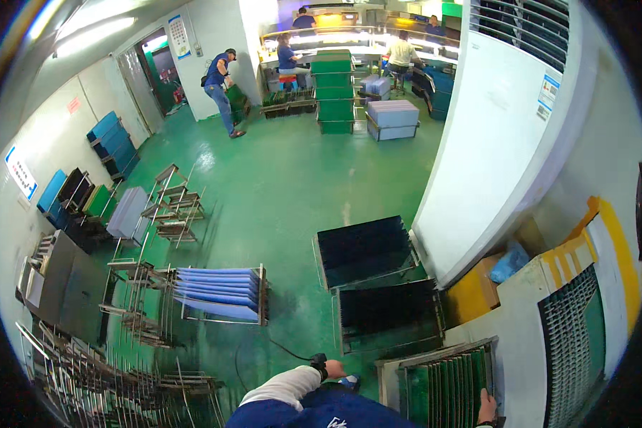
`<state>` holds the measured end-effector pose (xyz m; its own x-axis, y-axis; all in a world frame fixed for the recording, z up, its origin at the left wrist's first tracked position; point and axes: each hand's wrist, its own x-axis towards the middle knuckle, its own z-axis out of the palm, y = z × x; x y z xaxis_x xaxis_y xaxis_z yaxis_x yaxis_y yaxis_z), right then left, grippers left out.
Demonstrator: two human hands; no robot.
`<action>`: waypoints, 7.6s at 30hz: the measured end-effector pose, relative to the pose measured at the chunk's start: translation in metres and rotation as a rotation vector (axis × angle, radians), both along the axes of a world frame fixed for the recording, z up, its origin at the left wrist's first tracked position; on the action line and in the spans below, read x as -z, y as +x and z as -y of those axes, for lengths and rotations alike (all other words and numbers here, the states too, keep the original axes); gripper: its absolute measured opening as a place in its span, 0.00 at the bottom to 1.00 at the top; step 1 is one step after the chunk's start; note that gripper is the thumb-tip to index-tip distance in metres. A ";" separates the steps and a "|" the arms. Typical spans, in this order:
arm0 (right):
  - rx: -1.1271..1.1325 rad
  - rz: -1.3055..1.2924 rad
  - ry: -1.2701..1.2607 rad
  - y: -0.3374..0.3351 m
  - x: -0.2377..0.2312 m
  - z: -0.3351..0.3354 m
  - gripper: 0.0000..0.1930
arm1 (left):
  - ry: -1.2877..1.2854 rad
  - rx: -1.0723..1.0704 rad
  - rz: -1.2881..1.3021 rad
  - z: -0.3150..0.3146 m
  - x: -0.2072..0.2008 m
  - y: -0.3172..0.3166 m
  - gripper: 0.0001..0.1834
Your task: Transferring and loading green PCB panels into an automated processing machine using a metal rack cart.
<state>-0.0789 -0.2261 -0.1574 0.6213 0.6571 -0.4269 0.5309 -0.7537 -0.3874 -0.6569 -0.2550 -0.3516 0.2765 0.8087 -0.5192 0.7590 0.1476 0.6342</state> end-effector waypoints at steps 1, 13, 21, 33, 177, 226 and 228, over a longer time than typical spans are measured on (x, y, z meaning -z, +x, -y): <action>-0.074 -0.015 -0.008 -0.019 -0.024 -0.003 0.31 | 0.000 -0.022 -0.005 0.009 0.003 -0.007 0.25; -0.197 -0.095 -0.032 -0.043 -0.075 -0.001 0.43 | -0.267 -0.127 -0.039 0.031 0.015 -0.023 0.25; 0.016 -0.094 -0.003 0.034 0.030 -0.006 0.34 | -0.294 -0.065 0.076 0.032 0.024 -0.031 0.33; 0.027 -0.037 -0.147 -0.036 -0.063 -0.010 0.39 | -0.515 -0.024 -0.089 0.047 0.029 -0.027 0.42; -0.327 0.125 0.848 0.113 -0.080 -0.051 0.13 | -0.305 -0.264 0.024 0.030 -0.077 0.044 0.40; -0.401 0.108 -0.223 -0.030 -0.040 -0.001 0.24 | -0.486 -0.314 0.182 0.101 -0.058 -0.001 0.47; -0.450 0.127 -0.222 -0.035 -0.048 -0.003 0.23 | -0.442 -0.306 0.142 0.111 -0.048 -0.006 0.43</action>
